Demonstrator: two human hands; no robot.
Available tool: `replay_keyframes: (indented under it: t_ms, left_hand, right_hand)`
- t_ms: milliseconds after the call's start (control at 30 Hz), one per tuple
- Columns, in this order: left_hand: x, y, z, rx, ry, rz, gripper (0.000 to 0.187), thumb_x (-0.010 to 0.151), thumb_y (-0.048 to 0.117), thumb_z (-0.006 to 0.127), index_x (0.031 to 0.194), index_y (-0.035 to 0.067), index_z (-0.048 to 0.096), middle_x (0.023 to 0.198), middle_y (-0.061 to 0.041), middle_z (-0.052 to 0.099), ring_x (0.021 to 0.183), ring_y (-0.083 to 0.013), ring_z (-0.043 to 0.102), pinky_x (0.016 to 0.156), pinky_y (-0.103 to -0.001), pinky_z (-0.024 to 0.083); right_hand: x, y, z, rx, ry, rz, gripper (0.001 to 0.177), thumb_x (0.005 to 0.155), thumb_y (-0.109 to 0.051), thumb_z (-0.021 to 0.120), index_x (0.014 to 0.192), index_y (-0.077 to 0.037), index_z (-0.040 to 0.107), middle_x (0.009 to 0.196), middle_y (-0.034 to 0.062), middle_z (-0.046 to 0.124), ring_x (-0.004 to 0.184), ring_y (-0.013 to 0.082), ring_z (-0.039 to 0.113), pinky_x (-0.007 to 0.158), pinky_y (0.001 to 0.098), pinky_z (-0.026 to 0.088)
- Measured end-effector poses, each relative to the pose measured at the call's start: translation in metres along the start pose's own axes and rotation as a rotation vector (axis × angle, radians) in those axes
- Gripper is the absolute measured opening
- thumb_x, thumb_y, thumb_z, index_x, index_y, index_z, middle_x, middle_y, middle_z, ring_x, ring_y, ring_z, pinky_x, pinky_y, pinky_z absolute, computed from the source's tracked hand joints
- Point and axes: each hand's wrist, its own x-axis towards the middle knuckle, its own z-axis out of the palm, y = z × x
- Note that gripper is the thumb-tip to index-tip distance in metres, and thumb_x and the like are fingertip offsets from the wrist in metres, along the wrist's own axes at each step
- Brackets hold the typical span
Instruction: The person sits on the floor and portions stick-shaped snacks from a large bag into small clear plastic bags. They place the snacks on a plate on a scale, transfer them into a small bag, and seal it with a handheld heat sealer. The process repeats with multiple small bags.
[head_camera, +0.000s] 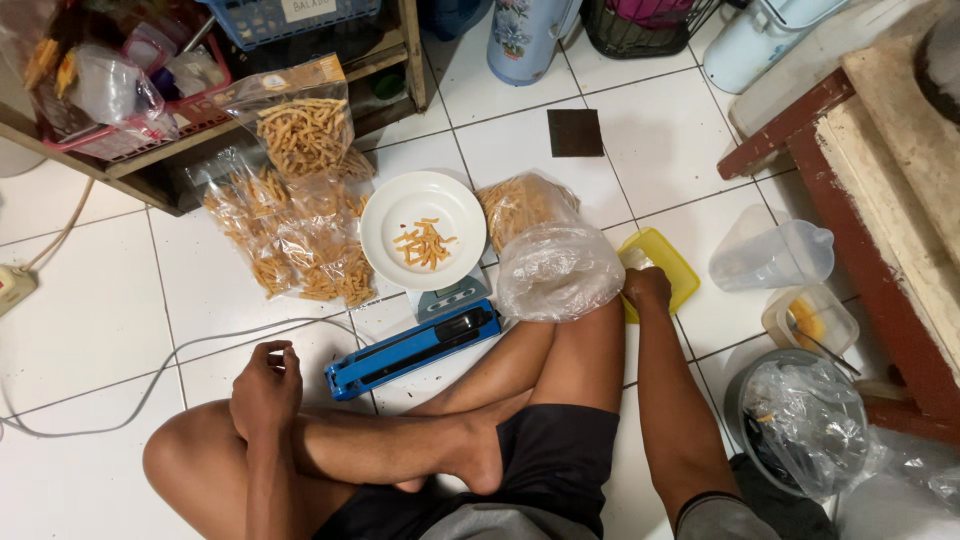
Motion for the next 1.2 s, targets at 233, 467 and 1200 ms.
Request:
replay_keyframes:
  t_ms: [233,467,1200]
  left_hand:
    - [-0.001,0.003,-0.001,0.0,0.002,0.011,0.027,0.101,0.033,0.054,0.118,0.019,0.071,0.099,-0.008,0.078,0.099,-0.0351,0.073,0.085,-0.051,0.054]
    - [0.002,-0.005,0.005,-0.007,0.043,0.036,0.025,0.101,0.031,0.056,0.116,0.019,0.071,0.097,-0.007,0.078,0.096,-0.0318,0.073,0.082,-0.048,0.056]
    - [-0.156,0.131,0.051,-1.52,-0.881,0.125,0.037,0.089,0.006,0.074,0.123,-0.003,0.063,0.093,-0.01,0.068,0.078,-0.0262,0.075,0.063,-0.031,0.062]
  right_hand:
    - [-0.04,-0.017,-0.028,0.045,0.046,0.031,0.038,0.077,-0.024,0.05,0.089,-0.002,0.078,0.087,0.0206,0.075,0.089,0.0438,0.072,0.074,0.0506,0.06]
    - [-0.063,0.003,-0.046,0.549,0.248,-0.161,0.023,0.081,-0.013,0.056,0.075,0.001,0.073,0.071,0.0229,0.069,0.059,0.0314,0.072,0.054,0.039,0.064]
    - [-0.301,-0.041,-0.069,0.893,-0.821,-0.92,0.033,0.093,-0.023,0.065,0.08,0.006,0.075,0.092,0.0183,0.074,0.079,0.0253,0.074,0.069,0.0358,0.065]
